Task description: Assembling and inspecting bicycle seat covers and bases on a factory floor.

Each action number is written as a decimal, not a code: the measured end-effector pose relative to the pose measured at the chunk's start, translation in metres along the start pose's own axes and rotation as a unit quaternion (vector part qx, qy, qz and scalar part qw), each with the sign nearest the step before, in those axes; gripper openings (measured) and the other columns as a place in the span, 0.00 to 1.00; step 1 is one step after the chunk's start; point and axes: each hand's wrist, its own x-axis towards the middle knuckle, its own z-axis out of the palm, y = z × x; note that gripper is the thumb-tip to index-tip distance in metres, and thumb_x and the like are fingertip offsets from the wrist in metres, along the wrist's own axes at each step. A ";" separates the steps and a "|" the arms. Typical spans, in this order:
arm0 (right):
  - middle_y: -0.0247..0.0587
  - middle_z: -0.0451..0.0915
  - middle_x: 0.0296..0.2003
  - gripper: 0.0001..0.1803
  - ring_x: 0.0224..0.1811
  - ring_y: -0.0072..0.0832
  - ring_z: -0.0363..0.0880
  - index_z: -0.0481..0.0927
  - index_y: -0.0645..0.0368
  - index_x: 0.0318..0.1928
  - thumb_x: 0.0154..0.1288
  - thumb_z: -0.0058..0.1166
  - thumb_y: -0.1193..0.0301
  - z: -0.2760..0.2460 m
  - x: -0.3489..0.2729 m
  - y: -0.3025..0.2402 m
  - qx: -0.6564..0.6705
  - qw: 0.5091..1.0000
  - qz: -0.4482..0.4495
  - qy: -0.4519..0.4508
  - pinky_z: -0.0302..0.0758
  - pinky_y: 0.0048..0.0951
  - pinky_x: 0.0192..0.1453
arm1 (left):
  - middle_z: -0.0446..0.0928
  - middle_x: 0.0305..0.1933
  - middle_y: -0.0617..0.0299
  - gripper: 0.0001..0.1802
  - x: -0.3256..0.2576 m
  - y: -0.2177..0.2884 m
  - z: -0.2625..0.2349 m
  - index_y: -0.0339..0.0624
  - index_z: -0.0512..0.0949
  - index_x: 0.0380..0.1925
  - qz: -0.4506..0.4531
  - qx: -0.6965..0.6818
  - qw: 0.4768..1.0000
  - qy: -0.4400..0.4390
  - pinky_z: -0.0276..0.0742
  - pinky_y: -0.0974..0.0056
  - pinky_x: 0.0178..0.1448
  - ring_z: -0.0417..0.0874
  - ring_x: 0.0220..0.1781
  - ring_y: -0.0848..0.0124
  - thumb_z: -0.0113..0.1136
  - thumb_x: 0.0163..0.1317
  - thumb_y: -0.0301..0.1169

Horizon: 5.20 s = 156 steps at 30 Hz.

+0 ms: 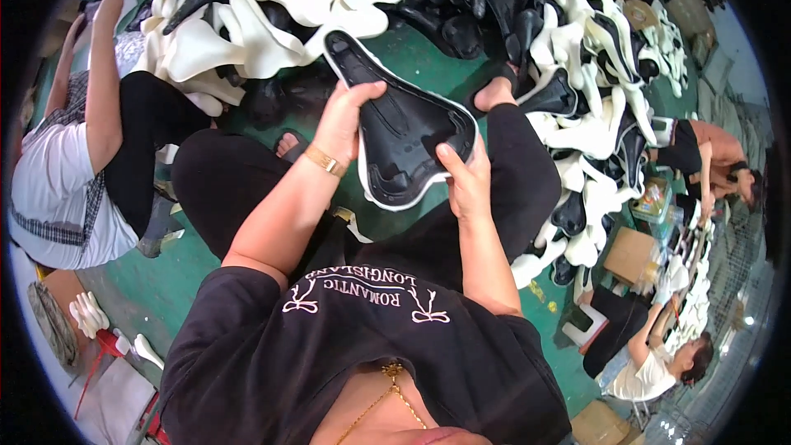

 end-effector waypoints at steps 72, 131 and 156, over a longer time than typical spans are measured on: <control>0.36 0.77 0.29 0.06 0.30 0.23 0.73 0.83 0.66 0.39 0.66 0.56 0.75 0.012 0.033 -0.066 -0.342 0.877 -0.336 0.027 0.68 0.21 0.37 | 0.76 0.49 0.65 0.22 0.002 0.037 0.016 0.44 0.68 0.58 0.059 -0.032 0.995 -0.071 0.76 0.67 0.51 0.77 0.45 0.76 0.40 0.75 0.47; 0.56 0.73 0.57 0.35 0.56 0.43 0.76 0.65 0.76 0.58 0.64 0.59 0.57 -0.315 -0.033 -0.141 0.255 0.809 -0.184 0.497 0.78 0.45 0.59 | 0.74 0.51 0.55 0.29 0.135 -0.025 -0.036 0.43 0.60 0.61 -0.113 0.167 0.977 0.074 0.78 0.50 0.54 0.79 0.53 0.62 0.59 0.62 0.32; 0.48 0.82 0.42 0.28 0.41 0.35 0.82 0.77 0.69 0.48 0.54 0.69 0.61 -0.130 0.457 0.154 -0.016 0.937 0.335 0.099 0.78 0.38 0.47 | 0.74 0.40 0.55 0.08 0.281 -0.009 -0.177 0.37 0.69 0.43 0.006 -0.230 0.926 0.300 0.74 0.64 0.38 0.74 0.36 0.65 0.49 0.66 0.28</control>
